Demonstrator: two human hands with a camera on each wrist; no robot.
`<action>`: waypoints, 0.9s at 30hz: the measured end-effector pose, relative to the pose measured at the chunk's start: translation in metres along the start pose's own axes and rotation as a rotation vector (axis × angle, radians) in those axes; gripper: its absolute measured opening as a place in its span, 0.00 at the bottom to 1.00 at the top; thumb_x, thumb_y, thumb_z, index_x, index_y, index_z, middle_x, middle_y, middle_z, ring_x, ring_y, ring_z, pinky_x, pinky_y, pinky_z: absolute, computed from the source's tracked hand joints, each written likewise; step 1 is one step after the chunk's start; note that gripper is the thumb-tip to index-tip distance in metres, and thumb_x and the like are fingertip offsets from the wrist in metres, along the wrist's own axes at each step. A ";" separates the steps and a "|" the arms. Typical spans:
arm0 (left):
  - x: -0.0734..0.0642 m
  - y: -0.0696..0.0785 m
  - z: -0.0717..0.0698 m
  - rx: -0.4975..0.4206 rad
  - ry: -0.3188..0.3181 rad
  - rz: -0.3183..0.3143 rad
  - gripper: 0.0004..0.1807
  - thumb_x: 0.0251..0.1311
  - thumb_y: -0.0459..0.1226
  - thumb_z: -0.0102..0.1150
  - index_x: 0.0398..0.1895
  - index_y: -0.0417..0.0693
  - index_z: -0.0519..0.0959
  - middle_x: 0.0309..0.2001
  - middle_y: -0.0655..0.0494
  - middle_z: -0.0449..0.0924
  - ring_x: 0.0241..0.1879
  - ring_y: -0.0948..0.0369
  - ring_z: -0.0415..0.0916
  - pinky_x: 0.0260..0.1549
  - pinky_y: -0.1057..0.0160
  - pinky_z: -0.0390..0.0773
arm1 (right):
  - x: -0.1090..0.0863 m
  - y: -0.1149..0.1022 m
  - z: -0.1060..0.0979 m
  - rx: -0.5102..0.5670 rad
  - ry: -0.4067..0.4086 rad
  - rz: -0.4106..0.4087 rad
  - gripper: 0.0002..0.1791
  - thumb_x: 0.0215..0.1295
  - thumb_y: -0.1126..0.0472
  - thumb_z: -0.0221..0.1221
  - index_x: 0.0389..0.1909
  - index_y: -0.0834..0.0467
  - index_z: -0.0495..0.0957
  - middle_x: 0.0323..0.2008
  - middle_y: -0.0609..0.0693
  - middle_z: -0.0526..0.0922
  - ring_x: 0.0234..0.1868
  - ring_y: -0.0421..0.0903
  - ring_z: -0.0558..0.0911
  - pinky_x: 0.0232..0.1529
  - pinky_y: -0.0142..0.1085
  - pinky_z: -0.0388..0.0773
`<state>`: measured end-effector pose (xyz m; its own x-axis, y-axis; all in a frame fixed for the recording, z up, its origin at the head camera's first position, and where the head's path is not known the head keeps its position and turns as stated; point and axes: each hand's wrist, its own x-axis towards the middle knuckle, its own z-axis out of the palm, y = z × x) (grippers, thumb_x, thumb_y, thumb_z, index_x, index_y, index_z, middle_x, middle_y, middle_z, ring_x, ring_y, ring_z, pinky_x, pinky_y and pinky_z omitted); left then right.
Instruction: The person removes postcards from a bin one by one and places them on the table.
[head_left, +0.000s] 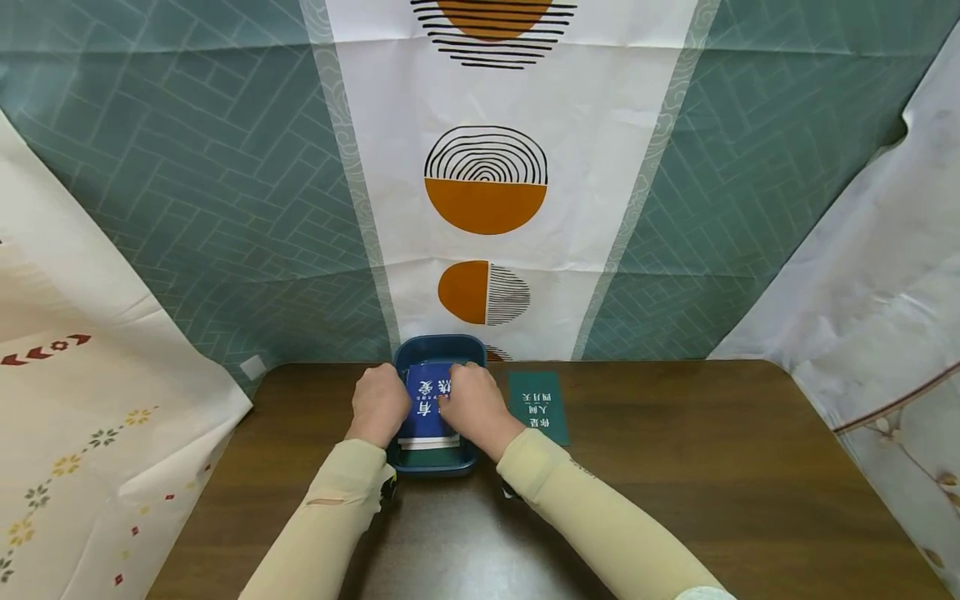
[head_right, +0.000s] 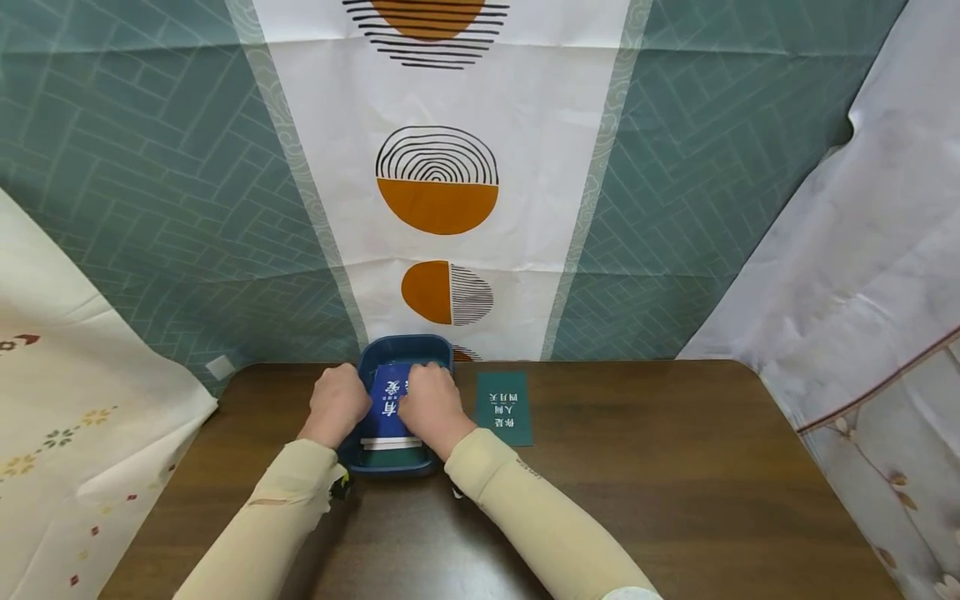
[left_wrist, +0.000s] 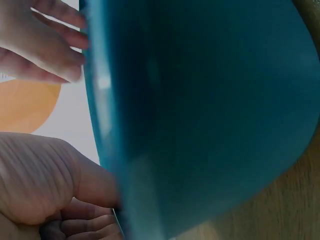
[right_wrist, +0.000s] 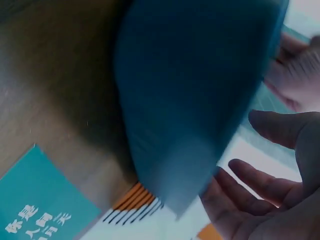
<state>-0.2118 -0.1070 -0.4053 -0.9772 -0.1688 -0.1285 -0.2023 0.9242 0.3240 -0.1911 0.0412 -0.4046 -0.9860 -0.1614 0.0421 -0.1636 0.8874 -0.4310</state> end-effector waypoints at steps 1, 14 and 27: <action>0.000 0.000 0.000 -0.002 -0.001 -0.001 0.16 0.51 0.34 0.62 0.41 0.32 0.78 0.33 0.38 0.81 0.26 0.48 0.81 0.23 0.49 0.81 | 0.001 -0.002 0.004 -0.024 -0.008 0.006 0.22 0.56 0.52 0.63 0.47 0.63 0.78 0.40 0.55 0.83 0.39 0.48 0.82 0.40 0.42 0.82; 0.003 0.002 0.001 0.023 -0.008 -0.017 0.16 0.52 0.34 0.60 0.43 0.33 0.78 0.37 0.37 0.81 0.31 0.46 0.82 0.25 0.47 0.80 | 0.014 -0.010 0.039 -0.219 -0.103 0.165 0.27 0.56 0.40 0.60 0.44 0.59 0.81 0.36 0.53 0.86 0.26 0.47 0.83 0.30 0.43 0.82; 0.002 0.004 0.000 0.034 -0.003 -0.016 0.16 0.52 0.34 0.60 0.44 0.34 0.78 0.38 0.37 0.81 0.32 0.46 0.81 0.25 0.46 0.80 | 0.012 -0.018 0.057 -0.309 -0.106 0.175 0.34 0.48 0.33 0.62 0.45 0.56 0.80 0.39 0.52 0.85 0.36 0.47 0.83 0.31 0.42 0.81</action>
<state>-0.2149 -0.1039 -0.4048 -0.9736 -0.1831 -0.1360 -0.2158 0.9324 0.2898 -0.1982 -0.0010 -0.4479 -0.9938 -0.0251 -0.1083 -0.0109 0.9915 -0.1299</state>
